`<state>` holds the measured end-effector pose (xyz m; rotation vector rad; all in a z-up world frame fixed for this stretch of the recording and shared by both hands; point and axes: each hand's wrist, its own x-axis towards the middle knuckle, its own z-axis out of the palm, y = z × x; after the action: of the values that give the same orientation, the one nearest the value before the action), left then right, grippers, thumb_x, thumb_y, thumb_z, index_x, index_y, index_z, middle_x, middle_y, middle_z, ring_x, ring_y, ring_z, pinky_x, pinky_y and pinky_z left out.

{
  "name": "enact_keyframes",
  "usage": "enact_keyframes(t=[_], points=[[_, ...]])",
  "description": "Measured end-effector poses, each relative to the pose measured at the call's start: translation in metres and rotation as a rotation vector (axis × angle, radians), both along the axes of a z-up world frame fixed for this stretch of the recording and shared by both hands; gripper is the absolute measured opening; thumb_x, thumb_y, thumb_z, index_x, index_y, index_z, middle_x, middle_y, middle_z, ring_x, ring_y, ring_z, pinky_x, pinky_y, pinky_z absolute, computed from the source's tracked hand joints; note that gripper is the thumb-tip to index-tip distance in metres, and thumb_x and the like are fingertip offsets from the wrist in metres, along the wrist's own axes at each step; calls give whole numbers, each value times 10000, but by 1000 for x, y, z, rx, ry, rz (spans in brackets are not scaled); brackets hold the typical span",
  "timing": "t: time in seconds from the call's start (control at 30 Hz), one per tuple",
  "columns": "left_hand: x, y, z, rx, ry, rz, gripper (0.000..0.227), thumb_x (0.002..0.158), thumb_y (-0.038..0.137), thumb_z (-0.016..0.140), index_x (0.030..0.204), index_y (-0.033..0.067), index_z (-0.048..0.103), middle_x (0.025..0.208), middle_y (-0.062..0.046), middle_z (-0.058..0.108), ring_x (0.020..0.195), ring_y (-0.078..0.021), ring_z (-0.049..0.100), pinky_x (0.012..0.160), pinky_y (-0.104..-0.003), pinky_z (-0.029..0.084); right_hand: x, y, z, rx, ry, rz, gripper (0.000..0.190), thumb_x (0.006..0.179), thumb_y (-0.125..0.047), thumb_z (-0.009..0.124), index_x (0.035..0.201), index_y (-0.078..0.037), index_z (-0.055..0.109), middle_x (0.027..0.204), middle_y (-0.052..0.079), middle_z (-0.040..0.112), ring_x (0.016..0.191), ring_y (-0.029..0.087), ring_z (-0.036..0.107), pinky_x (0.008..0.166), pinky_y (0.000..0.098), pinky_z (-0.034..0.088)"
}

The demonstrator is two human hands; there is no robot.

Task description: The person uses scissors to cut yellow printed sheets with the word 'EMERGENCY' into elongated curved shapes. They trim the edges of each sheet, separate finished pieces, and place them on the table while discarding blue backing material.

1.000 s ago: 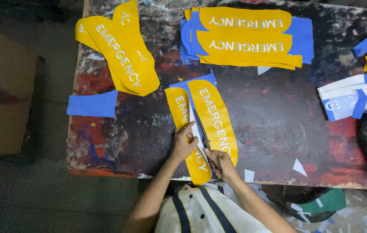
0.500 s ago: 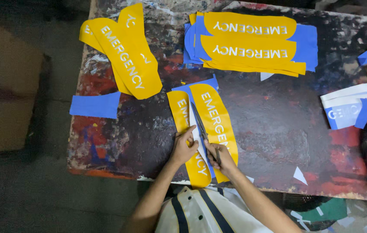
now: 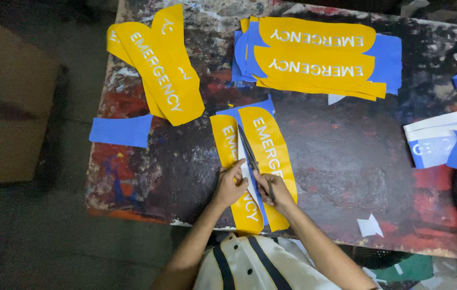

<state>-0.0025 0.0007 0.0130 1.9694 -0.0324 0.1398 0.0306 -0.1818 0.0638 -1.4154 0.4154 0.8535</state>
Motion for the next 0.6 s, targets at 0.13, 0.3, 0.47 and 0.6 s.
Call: enact_keyframes(t=[0.13,0.3,0.47,0.6], points=[[0,-1,2,-47,37,5,591,774,59,745,1351,14,621,754,-20,639,679,-170,635,819,-333,483,16,4,4,31,-19,18,493,943,-470,684,679,-85,523,455,-4,442,314,89,337,316,260,235],[0,-2,3,5,-25,4,599,768,47,740,1354,16,617,714,-4,618,652,-165,633,843,-339,446,15,5,-4,35,-35,22,479,938,-449,701,673,-92,523,467,0,460,319,93,355,314,264,241],[0,-2,3,11,-6,-2,604,775,53,733,1366,18,611,698,-1,605,641,-165,631,846,-345,442,18,6,-9,36,-23,25,482,938,-453,701,671,-99,512,479,-1,456,322,89,347,310,264,228],[-1,-2,1,14,-3,-1,602,772,59,736,1360,16,612,711,-2,621,657,-166,639,858,-355,434,38,14,-5,56,30,23,507,923,-507,685,673,-98,520,504,-9,452,328,85,341,318,259,222]])
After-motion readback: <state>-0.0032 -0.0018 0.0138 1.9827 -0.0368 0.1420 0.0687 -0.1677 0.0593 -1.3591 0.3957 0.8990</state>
